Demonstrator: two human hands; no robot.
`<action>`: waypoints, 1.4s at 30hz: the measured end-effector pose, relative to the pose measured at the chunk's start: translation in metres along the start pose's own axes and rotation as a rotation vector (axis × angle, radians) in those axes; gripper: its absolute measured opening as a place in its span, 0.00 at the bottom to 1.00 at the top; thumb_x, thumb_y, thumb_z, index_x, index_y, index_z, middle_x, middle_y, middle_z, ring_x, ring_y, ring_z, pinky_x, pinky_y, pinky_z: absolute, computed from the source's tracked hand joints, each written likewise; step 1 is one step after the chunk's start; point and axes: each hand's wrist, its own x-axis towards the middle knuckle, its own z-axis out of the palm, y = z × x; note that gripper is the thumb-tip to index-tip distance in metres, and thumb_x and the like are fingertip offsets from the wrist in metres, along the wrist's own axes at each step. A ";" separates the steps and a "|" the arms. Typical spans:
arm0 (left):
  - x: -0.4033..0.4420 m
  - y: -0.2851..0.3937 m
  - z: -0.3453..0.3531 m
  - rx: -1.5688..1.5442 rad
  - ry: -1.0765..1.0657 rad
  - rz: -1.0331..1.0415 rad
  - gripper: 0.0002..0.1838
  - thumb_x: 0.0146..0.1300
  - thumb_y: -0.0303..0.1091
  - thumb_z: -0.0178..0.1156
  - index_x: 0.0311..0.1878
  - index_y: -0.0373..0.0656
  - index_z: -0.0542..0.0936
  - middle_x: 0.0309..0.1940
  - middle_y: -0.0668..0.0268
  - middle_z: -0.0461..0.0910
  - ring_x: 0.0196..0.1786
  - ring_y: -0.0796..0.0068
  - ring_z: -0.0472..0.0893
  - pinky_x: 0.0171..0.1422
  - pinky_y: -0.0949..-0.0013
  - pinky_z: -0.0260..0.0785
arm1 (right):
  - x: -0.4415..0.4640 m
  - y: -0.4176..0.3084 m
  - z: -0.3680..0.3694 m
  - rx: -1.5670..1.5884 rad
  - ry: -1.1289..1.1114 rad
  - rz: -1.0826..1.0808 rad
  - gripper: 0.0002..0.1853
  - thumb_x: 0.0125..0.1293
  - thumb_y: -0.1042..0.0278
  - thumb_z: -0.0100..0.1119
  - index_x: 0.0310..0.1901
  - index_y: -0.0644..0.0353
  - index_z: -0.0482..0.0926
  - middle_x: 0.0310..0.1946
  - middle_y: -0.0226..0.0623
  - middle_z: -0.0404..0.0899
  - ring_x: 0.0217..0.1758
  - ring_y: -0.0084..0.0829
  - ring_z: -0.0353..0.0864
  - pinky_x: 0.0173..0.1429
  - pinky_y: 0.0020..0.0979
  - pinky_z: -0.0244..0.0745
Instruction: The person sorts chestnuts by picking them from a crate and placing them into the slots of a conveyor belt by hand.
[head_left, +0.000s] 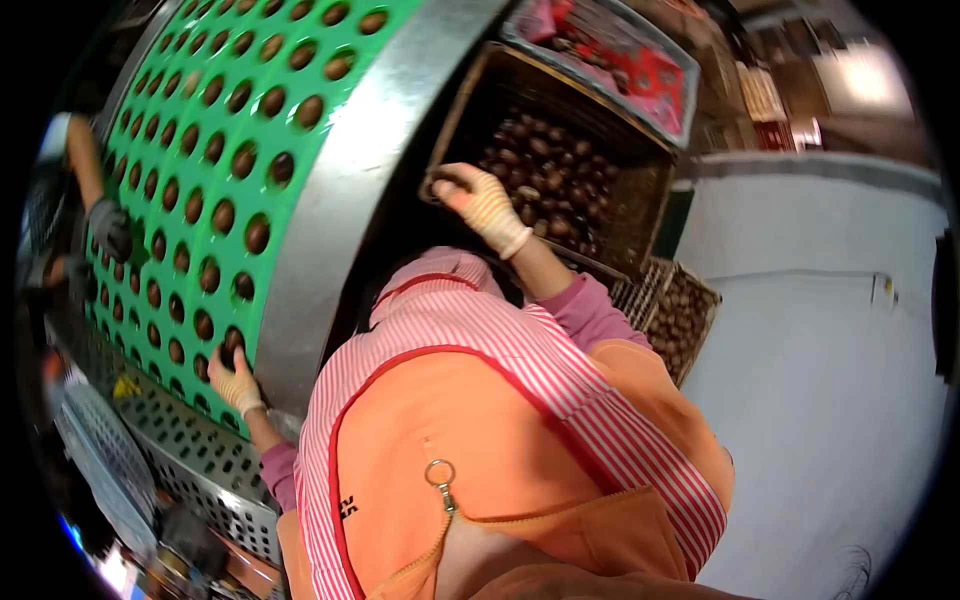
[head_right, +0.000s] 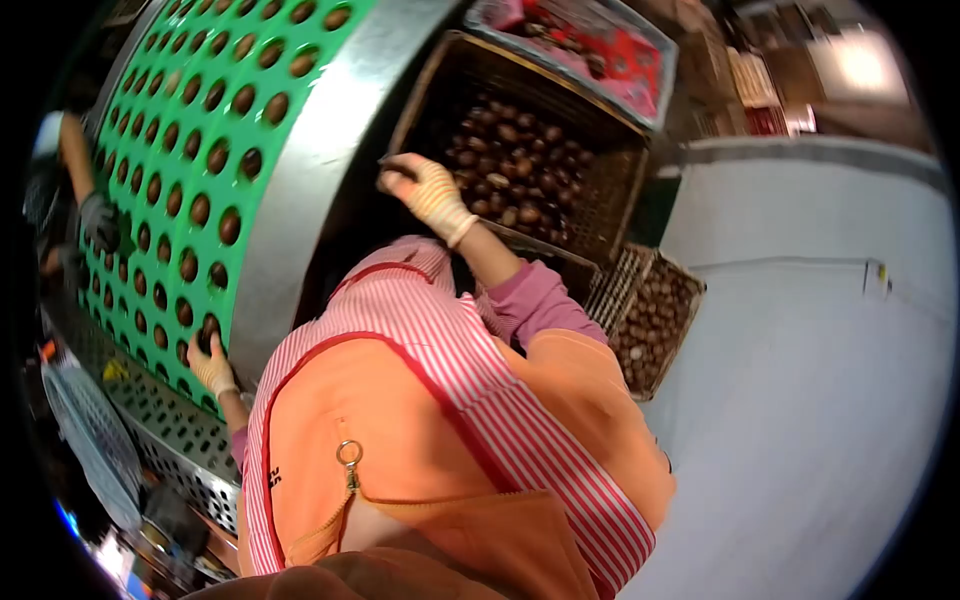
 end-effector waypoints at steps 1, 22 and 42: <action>-0.001 0.008 -0.003 0.134 0.049 -0.059 0.27 0.59 0.41 0.66 0.59 0.39 0.76 0.59 0.50 0.74 0.59 0.49 0.75 0.64 0.53 0.67 | -0.005 0.003 -0.006 0.016 0.019 -0.028 0.18 0.68 0.67 0.59 0.55 0.68 0.78 0.45 0.36 0.83 0.48 0.24 0.80 0.54 0.26 0.75; -0.026 0.389 0.097 -0.382 -0.157 0.788 0.21 0.62 0.28 0.63 0.59 0.37 0.75 0.56 0.54 0.76 0.59 0.58 0.75 0.62 0.60 0.69 | 0.066 0.179 -0.309 -0.431 0.598 0.544 0.32 0.68 0.45 0.52 0.67 0.57 0.71 0.63 0.50 0.74 0.67 0.49 0.72 0.69 0.39 0.66; -0.014 0.539 0.403 0.132 -0.877 0.725 0.60 0.40 0.37 0.80 0.73 0.37 0.53 0.73 0.44 0.53 0.70 0.44 0.64 0.73 0.59 0.61 | 0.093 0.162 -0.294 -0.326 0.539 0.792 0.54 0.60 0.30 0.55 0.74 0.66 0.51 0.71 0.60 0.59 0.74 0.52 0.61 0.74 0.41 0.59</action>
